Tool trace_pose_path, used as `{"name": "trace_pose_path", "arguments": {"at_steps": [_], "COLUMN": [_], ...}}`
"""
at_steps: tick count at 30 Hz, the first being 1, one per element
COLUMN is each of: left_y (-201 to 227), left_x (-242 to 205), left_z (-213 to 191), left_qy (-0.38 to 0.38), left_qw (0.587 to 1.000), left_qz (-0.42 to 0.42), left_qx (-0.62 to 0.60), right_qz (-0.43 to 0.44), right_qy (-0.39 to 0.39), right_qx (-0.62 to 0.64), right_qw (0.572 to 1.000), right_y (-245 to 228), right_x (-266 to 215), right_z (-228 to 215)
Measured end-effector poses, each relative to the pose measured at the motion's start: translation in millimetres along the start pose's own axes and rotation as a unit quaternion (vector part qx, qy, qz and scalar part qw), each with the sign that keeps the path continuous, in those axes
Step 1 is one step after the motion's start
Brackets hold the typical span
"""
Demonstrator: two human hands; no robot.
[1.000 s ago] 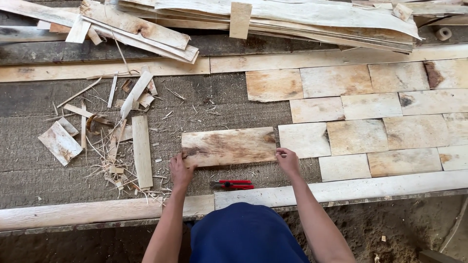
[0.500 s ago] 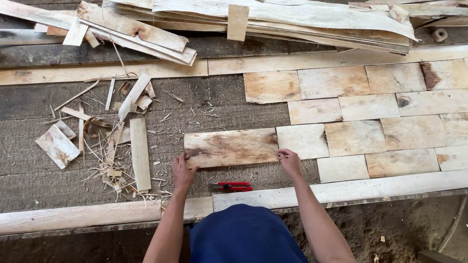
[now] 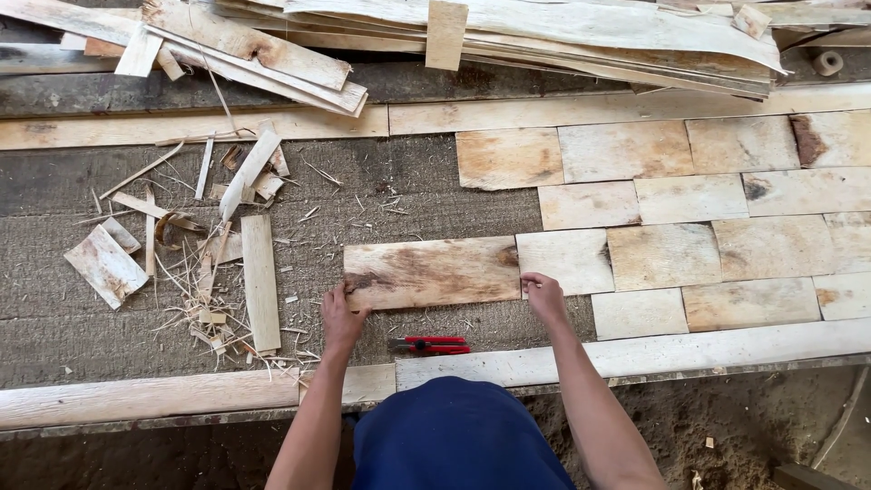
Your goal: The person trims and prepares thin wood shingles using a utility knife.
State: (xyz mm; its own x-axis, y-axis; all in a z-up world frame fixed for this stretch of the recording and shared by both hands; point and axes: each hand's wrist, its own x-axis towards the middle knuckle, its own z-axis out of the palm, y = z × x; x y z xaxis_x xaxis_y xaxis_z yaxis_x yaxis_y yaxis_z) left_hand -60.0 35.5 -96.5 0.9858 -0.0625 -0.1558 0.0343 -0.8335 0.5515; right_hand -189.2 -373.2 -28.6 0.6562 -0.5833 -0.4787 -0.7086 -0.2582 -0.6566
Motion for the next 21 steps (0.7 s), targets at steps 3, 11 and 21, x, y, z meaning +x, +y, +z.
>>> {"name": "trace_pose_path", "arguments": {"at_steps": [3, 11, 21], "left_y": [-1.6, 3.8, 1.5], "left_x": [-0.7, -1.9, -1.0], "left_z": [1.3, -2.9, -0.2], "left_qy": [0.010, -0.004, -0.014], "left_qw": [1.000, 1.000, 1.000], "left_qz": [0.011, -0.006, -0.008], "left_qx": [-0.003, 0.011, -0.006], "right_qz": [0.003, 0.008, 0.010], "right_qy": [-0.002, -0.006, -0.010], "right_qx": [0.001, 0.018, 0.018], "right_qw": [1.000, 1.000, 1.000], "right_y": [-4.9, -2.7, 2.7], "right_x": [-4.0, -1.2, 5.5], "right_z": [-1.5, 0.3, 2.4]}}
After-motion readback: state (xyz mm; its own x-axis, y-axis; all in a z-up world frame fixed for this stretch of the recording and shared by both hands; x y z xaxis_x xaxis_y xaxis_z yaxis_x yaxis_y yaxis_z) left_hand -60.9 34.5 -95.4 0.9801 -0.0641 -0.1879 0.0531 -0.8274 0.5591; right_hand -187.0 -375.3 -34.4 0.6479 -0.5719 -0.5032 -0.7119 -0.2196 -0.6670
